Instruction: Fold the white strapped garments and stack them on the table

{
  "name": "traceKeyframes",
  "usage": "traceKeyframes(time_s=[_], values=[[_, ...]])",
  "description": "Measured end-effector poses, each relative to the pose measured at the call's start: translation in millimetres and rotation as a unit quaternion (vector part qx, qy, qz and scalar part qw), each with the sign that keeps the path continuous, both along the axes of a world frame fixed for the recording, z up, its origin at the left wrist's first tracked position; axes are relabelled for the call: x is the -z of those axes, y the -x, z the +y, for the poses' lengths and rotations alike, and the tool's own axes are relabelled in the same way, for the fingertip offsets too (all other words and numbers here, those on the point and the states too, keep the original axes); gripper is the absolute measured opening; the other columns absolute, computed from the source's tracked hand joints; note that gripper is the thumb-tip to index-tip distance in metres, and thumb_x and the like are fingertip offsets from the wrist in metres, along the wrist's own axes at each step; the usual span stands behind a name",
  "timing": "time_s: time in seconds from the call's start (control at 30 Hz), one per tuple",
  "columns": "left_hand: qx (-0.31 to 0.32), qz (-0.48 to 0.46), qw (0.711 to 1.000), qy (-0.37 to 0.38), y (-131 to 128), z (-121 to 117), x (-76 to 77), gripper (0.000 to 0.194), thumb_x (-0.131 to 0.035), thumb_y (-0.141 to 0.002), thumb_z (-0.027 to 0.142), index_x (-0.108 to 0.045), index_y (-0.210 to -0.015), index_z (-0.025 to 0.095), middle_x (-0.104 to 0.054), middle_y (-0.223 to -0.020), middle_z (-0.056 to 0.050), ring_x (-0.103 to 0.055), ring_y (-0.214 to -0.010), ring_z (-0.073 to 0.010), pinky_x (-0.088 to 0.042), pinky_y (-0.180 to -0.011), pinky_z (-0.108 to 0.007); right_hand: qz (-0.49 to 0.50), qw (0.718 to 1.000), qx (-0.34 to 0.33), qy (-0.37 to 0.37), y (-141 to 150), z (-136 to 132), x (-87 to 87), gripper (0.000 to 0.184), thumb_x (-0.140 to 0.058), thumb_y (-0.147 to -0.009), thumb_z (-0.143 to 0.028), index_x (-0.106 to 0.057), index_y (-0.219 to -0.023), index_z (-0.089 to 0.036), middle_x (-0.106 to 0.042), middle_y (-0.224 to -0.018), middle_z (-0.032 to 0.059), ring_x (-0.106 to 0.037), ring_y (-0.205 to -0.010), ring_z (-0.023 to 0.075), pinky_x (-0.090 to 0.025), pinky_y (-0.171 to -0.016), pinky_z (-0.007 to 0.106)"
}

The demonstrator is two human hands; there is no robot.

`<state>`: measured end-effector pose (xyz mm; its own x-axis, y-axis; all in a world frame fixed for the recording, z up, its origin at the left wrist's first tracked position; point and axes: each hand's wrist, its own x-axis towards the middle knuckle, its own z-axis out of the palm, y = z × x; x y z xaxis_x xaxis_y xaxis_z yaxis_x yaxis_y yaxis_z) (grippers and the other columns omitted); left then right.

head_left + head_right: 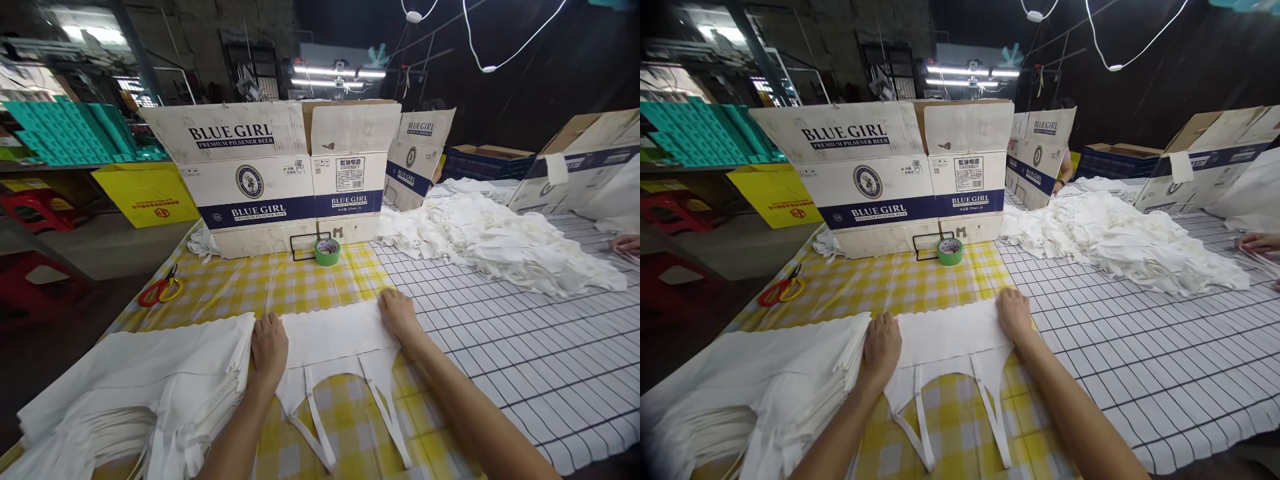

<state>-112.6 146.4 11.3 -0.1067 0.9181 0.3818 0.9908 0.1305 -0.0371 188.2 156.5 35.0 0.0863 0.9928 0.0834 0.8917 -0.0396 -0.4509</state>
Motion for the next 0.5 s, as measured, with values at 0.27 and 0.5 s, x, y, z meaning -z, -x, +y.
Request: traceKeyframes(time_s=[0.27, 0.5], values=[[0.038, -0.115, 0.993, -0.009, 3, 3, -3.8, 0.027, -0.027, -0.09, 0.022, -0.052, -0.088, 0.013, -0.057, -0.089, -0.012, -0.052, -0.088, -0.023, -0.039, -0.083, -0.034, 0.138, 0.986, 0.079, 0.045, -2, 21, 6.1, 0.017, -0.057, -0.071, -0.032, -0.048, -0.066, -0.019, -0.056, -0.07, 0.0049, -0.05, -0.069, 0.02, -0.035, -0.064, 0.031], [0.041, -0.499, 0.865, -0.028, 11, -18, -31.6, 0.019, -0.042, -0.084, 0.038, -0.048, -0.083, 0.019, -0.057, -0.075, 0.0, -0.053, -0.067, -0.0152, -0.042, -0.063, -0.026, 0.371, 0.927, -0.009, 0.056, -6, -11, -21.8, 0.026, -0.047, -0.077, -0.045, -0.038, -0.072, -0.021, -0.04, -0.062, -0.0046, -0.037, -0.052, 0.0099, -0.031, -0.048, 0.023]])
